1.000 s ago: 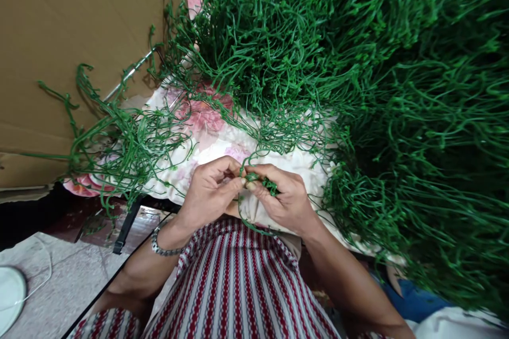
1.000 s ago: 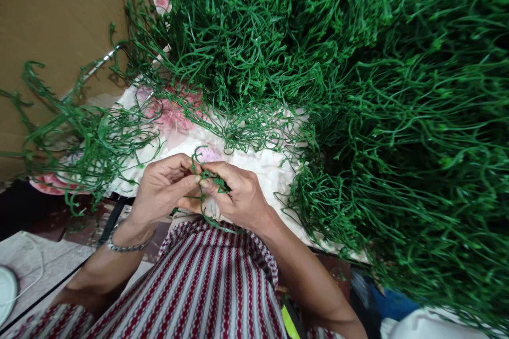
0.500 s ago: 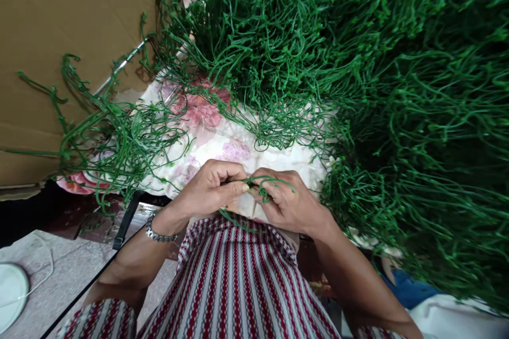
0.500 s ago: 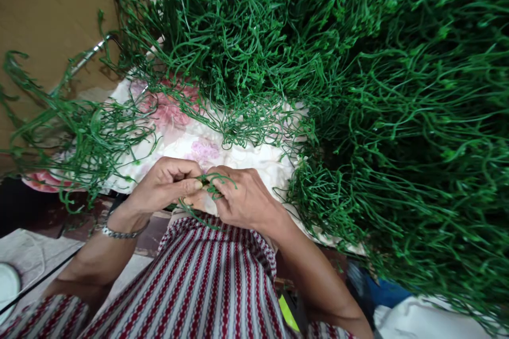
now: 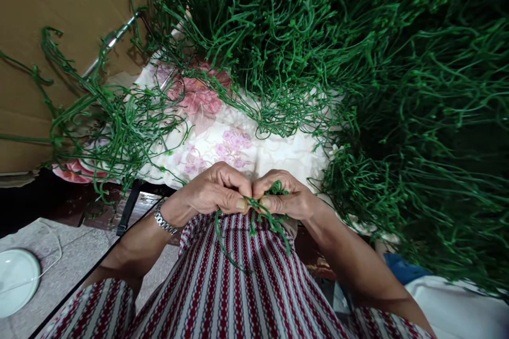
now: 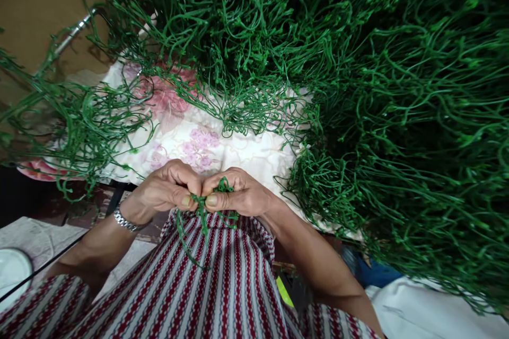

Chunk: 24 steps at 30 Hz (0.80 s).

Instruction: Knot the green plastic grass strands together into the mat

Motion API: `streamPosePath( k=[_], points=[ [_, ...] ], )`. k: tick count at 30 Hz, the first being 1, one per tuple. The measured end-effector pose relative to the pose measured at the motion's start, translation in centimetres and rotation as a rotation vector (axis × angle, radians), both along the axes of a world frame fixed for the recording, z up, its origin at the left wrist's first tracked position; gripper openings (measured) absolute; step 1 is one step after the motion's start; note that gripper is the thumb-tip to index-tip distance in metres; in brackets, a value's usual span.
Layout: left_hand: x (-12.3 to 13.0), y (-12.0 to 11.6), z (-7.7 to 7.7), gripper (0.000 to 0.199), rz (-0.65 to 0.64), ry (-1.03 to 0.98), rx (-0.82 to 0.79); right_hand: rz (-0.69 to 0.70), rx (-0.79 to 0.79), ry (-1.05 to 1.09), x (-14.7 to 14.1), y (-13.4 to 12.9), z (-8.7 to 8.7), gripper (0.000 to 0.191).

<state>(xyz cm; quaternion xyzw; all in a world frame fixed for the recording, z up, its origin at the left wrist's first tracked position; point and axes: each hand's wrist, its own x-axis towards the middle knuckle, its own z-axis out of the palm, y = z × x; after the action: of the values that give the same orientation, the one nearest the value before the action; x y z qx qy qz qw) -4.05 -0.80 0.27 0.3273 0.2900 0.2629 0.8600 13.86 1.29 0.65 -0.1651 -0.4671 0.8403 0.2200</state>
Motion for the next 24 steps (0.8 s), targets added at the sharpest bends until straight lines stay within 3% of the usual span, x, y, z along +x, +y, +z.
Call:
streamPosePath(
  k=[14,20,24],
  points=[
    [0.6,-0.7,-0.9,0.027,0.198,-0.031,0.039,-0.207,-0.298,-0.027,-1.0,-2.0,-1.1,0.03],
    [0.9,-0.7,-1.3,0.029,0.233,-0.106,0.002,-0.244,-0.244,0.077,-1.5,-2.3,-1.2,0.024],
    [0.8,-0.9,-1.2,0.028,0.322,-0.287,-0.085,-0.255,-0.135,0.144,-0.8,-1.5,-0.2,0.037]
  ],
)
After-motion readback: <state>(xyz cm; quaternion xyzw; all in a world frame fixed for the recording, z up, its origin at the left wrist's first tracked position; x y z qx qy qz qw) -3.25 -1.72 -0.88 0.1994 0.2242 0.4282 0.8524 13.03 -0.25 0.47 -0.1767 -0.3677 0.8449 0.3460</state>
